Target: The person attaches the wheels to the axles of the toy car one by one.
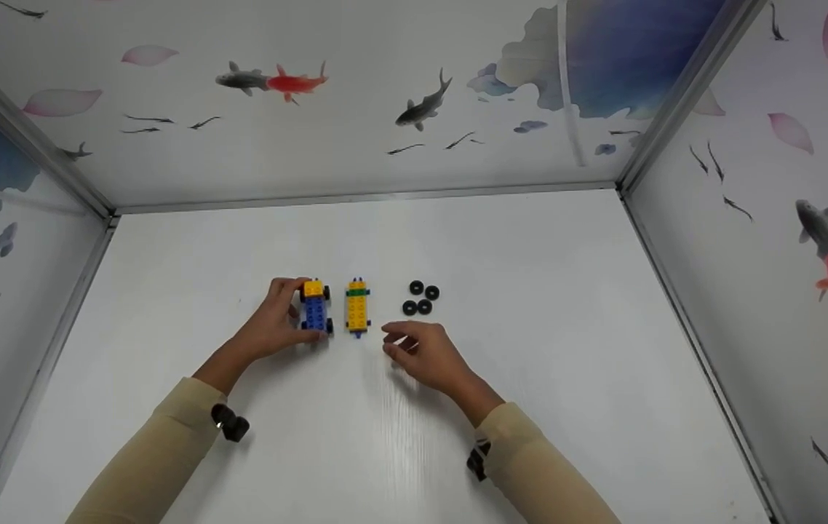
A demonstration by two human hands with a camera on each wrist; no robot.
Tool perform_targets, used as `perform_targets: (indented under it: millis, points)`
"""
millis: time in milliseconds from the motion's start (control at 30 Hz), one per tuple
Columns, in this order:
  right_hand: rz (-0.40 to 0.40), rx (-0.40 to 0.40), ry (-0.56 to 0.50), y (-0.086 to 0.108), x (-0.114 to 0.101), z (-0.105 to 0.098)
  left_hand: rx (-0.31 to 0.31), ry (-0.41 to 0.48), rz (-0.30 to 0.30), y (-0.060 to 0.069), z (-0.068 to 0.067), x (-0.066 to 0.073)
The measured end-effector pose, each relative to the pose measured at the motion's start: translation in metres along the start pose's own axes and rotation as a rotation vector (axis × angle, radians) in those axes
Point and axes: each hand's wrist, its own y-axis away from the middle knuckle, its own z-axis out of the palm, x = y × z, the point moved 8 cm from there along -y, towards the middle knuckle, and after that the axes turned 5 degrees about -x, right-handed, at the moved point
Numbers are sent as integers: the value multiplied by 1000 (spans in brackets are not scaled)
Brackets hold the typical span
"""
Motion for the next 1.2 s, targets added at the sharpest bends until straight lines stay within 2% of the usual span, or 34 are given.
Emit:
perform_targets:
  millis: [267,533,933,1200]
  points:
    - [3,-8,-19,2,0,0,-44,-62,-31,-4,-7,-11]
    - [-4,-7,-19,3,-2,-2,-81,-22,-64,-6,-8,-20]
    - [2,-11,-28,4,3,-4,-83,17,-65,-4,-11,-21]
    - [4,-13,-23,6,5,-7,-49,58,-61,2,-13,-15]
